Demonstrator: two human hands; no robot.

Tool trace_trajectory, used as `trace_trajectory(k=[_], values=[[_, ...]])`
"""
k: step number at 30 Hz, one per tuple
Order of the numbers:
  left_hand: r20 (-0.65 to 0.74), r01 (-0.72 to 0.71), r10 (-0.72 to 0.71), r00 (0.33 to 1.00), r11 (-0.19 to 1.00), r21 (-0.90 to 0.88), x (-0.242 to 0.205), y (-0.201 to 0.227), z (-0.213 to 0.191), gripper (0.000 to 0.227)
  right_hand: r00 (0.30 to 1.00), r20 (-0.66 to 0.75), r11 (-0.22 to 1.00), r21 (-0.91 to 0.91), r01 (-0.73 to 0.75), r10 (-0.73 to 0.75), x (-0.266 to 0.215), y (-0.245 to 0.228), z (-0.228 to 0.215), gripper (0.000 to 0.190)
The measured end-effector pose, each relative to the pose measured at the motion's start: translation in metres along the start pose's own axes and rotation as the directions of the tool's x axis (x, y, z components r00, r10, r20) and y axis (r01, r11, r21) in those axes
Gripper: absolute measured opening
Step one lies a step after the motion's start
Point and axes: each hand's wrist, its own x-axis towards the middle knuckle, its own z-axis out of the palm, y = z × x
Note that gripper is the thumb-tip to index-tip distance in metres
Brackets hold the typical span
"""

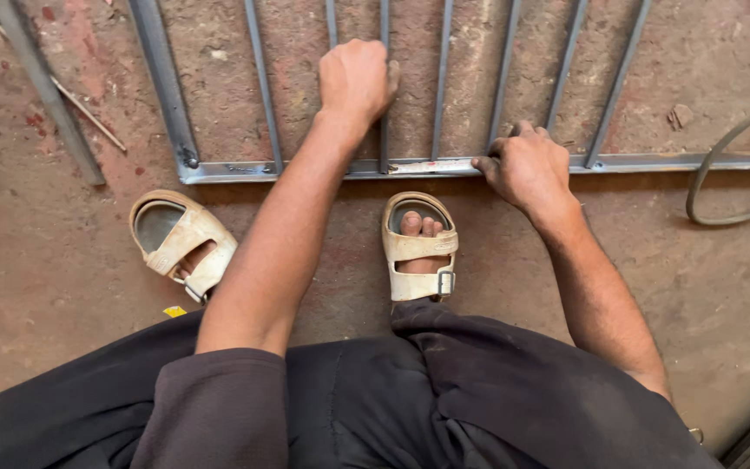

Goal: The person measures the spacing of vertical metal bars on a horizontal frame using a tape measure. They then use a welding torch to tack weld the bars to the frame at measured intervals. The person repeatedly measures and welds along the length of the frame.

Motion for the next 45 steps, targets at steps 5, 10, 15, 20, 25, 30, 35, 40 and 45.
trace_trajectory(k=[5, 10, 15, 20, 25, 30, 35, 40, 45], values=[[0.064, 0.048, -0.046, 0.997, 0.998, -0.029, 0.002, 0.000, 0.001, 0.027, 0.998, 0.043, 0.999, -0.008, -0.038, 0.038, 0.002, -0.006, -0.001, 0.035], [-0.038, 0.007, -0.010, 0.999, 0.996, -0.092, -0.003, -0.002, -0.015, 0.035, 0.998, 0.030, 0.999, 0.002, -0.047, 0.047, 0.002, -0.006, -0.004, 0.036], [-0.102, 0.120, -0.124, 0.987, 0.992, -0.041, -0.013, -0.047, -0.048, 0.055, 0.998, -0.022, 0.998, 0.040, -0.058, 0.058, -0.003, -0.008, -0.015, 0.036], [0.169, 0.101, -0.122, 0.978, 0.987, 0.124, -0.022, -0.058, -0.043, 0.066, 0.999, 0.030, 1.000, 0.011, -0.017, 0.016, 0.007, -0.037, -0.017, 0.038], [0.085, 0.169, -0.179, 0.980, 0.979, 0.111, -0.040, -0.049, -0.016, 0.051, 0.999, 0.028, 0.999, 0.007, -0.039, 0.039, 0.002, -0.034, -0.020, 0.037], [-0.116, 0.231, -0.215, 0.970, 0.962, 0.148, -0.041, -0.052, -0.003, 0.037, 0.994, 0.037, 0.995, 0.002, -0.101, 0.101, -0.009, -0.019, -0.018, 0.035], [-0.123, 0.309, -0.293, 0.948, 0.939, 0.148, -0.044, -0.050, -0.010, 0.050, 0.993, 0.060, 0.995, -0.009, -0.098, 0.098, -0.011, -0.013, -0.010, 0.037], [0.036, 0.029, -0.035, 0.999, 0.985, 0.170, -0.043, -0.011, -0.004, 0.063, 0.996, 0.053, 0.997, 0.035, -0.073, 0.071, -0.005, -0.014, -0.005, 0.036], [0.052, 0.034, -0.034, 0.998, 0.999, -0.011, -0.046, 0.003, 0.008, 0.031, 0.994, 0.065, 0.996, 0.016, -0.087, 0.085, 0.000, -0.014, -0.003, 0.035]])
